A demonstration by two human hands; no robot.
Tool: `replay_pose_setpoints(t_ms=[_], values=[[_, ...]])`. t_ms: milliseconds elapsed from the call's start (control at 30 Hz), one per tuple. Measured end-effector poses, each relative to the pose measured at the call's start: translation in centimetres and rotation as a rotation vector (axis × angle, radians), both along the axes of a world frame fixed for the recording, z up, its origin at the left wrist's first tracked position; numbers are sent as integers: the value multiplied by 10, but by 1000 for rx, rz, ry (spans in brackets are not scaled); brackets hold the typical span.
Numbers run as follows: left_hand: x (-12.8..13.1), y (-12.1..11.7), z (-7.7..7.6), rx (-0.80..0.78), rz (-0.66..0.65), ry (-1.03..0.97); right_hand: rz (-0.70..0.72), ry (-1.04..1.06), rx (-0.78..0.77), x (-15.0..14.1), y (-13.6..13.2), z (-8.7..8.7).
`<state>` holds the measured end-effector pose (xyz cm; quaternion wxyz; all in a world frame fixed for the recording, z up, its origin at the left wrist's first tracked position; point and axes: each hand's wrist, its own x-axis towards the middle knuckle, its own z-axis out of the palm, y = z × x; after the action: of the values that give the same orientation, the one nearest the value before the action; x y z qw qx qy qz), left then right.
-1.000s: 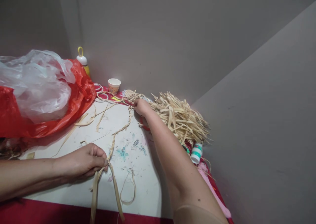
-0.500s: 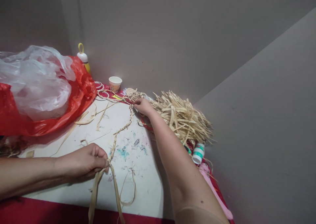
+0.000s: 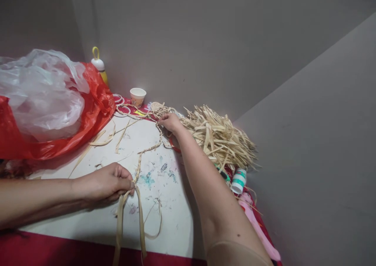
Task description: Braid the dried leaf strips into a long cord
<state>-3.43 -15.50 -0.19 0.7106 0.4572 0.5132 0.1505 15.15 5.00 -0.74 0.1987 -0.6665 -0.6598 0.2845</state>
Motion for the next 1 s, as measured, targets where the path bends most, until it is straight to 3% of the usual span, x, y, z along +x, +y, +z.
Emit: replay_pose_setpoints(t_ms=[500,733,833,1000], values=[[2,4,-4,1,13,14,6,-19,59,-4,11,-3],[-3,5,-2,-5,14,-40,24,65,208,4,-3,18],[-7,7,2,-3,21,-48,-42,139,390,19,-14,37],[-7,17,9,70,75,-106,-221,167,947,59,-32,82]])
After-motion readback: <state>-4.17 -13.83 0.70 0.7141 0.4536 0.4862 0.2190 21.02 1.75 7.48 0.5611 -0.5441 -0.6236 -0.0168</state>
